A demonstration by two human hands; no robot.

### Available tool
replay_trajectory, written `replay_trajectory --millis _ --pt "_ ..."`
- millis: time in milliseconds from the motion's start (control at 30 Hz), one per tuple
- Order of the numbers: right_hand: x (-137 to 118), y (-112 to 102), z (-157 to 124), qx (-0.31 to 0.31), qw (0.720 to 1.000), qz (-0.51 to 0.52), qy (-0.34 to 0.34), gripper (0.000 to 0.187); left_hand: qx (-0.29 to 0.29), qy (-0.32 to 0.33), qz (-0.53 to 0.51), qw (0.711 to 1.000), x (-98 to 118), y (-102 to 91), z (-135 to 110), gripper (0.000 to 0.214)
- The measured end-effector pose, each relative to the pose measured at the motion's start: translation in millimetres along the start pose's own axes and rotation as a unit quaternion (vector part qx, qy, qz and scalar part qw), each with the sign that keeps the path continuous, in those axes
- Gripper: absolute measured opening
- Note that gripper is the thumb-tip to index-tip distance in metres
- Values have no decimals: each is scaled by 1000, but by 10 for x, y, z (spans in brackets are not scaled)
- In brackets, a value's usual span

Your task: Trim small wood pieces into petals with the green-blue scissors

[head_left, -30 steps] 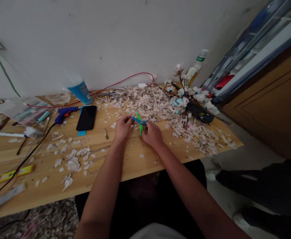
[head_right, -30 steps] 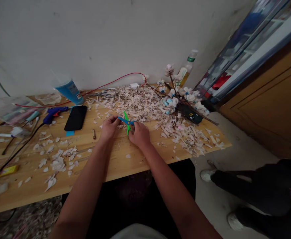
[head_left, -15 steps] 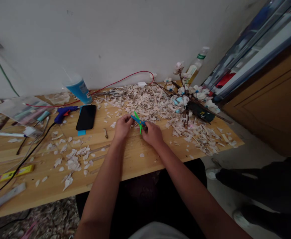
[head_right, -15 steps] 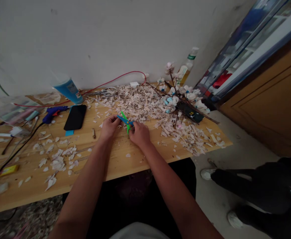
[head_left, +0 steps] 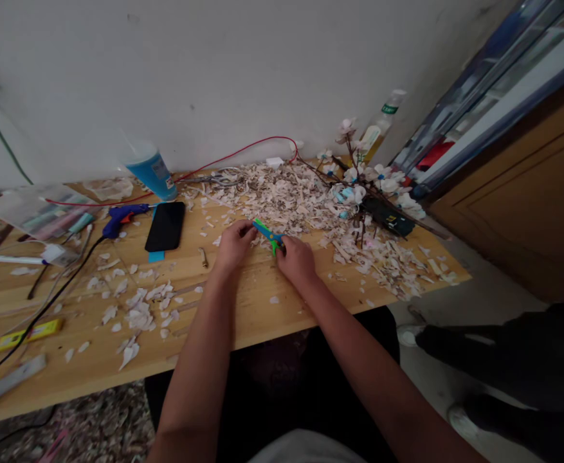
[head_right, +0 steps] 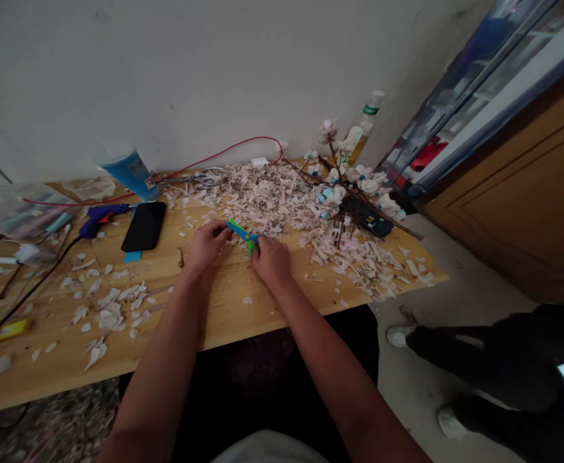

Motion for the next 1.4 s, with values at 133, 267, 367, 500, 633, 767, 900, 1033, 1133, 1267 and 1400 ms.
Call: replay_trajectory --millis 133,267,367,500,633,767,900,1033,1133,1267,1400 --pt "60 -67 -24 21 999 -13 33 14 24 -4 -11 1000 -75 -29 18 18" --pt "62 -94 -17 34 999 -1 35 14 4 -34 -77 996 -200 52 24 23" --pt "-12 -73 -4 20 1000 15 3 15 -15 -43 -96 994 -242 104 20 20" --pt "-79 -32 -6 -9 999 19 -27 15 -8 -41 -61 997 -242 93 14 14" --pt "-83 -27 -12 -14 999 13 -32 15 9 -39 -30 999 -190 60 6 18" --pt "-83 -35 -10 -13 999 13 -30 12 11 -35 -1 999 -117 31 3 19" --pt "-82 -34 -6 -9 999 17 -32 10 1 -23 29 999 -90 22 6 18" --pt "-65 -15 -2 -4 999 21 -35 9 -11 -5 50 999 -84 24 5 15" --pt "-59 -5 -3 -4 999 16 -38 8 -15 6 65 998 -46 8 4 15" --pt "-48 -35 -19 7 999 -4 -35 10 -14 30 93 995 35 -21 3 16" --pt "22 -91 -31 26 1000 -9 -1 15 -19 12 39 999 -40 9 14 15"
Point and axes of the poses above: each hand's wrist, its own z-axis towards the middle knuckle, its own y-axis out of the palm, x = y × z, the point moved 8 cm from there along z, towards the middle knuckle, and after that the axes turned 2 degrees about -z, right-handed, at the moved point
